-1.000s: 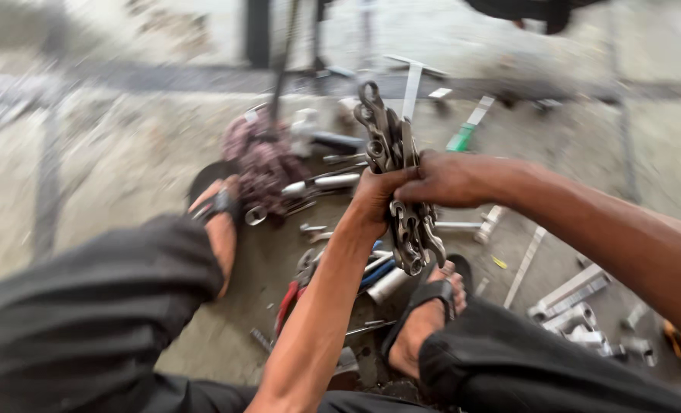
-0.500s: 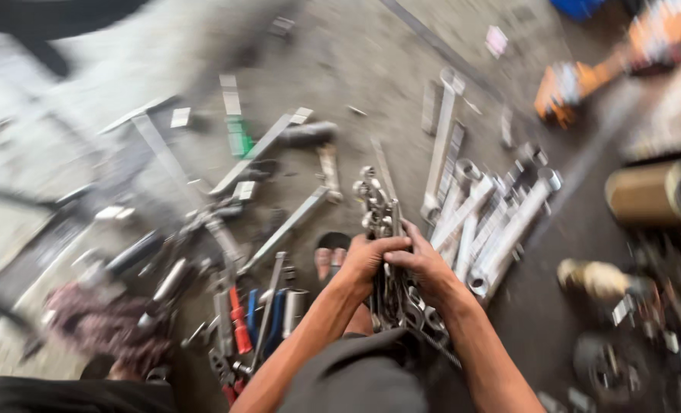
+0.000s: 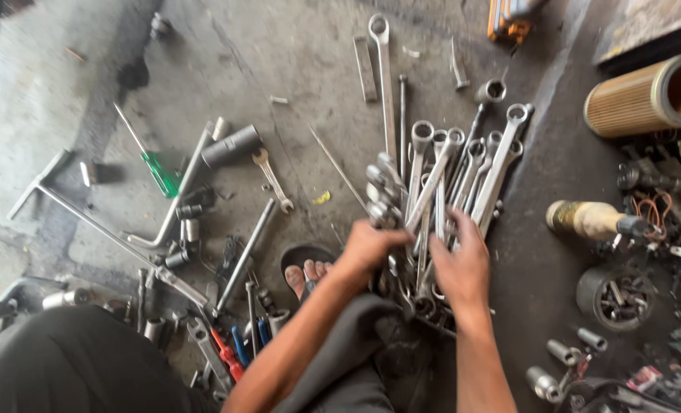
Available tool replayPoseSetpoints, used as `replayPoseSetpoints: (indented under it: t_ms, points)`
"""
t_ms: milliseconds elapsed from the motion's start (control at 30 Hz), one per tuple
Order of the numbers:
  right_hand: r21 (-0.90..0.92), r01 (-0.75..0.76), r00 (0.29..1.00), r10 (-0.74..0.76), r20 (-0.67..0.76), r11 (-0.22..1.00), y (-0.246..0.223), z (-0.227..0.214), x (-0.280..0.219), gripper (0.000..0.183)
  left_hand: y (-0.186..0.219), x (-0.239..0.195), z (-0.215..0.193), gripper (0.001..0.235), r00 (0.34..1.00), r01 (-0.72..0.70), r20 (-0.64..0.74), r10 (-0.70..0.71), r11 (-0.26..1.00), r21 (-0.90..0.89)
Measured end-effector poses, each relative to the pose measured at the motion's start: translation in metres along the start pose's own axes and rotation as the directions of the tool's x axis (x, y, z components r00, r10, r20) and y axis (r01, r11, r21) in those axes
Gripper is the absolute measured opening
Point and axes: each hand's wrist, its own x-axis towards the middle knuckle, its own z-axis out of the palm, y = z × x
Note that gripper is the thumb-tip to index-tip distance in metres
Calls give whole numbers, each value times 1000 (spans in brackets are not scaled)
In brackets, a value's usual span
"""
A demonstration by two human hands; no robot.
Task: The person sits on the floor and sorts a large pile of hand tools, including wrenches, sockets, pliers, and screwdrivers, into smaller groups. They pick up individual tools, inspect them, and place them into separate piles on the concrete floor.
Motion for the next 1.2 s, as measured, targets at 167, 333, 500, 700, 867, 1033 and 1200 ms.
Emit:
replayPoseSetpoints:
  t_ms: [167,333,500,700,867,1033,1200]
  points:
    - [-292,81,984,-30,175,953,-40,61,80,54,27,0,-29,23,995,-3,-103,-15,985,-170]
    - [-595,29,977,103,186,803,-39,134,142,58,29,-8,-42,26,992,-59,-119,40,986,-157]
    - [-606,-50,966,193,173,794,-12,157,155,49,26,-11,-36,30,991,-52,-132,30,984,-168]
    - [-464,135,913,72,402,875,22,105,80,25,33,-10,-25,31,997,-25,-71,19,996,-88]
    - [434,-349,916,206,343,831,9,33,17,70,28,-11,-13,31,999,-4,37,5,1000,-23]
    - [492,-473,817,155,555,731,-13,-3,-13,111,-6,-13,17,37,974,-133,192,122,990,48]
    - [381,-490,793,220,568,784,-1,-28,-27,115,-39,-22,38,34,962,44,272,3,985,-167]
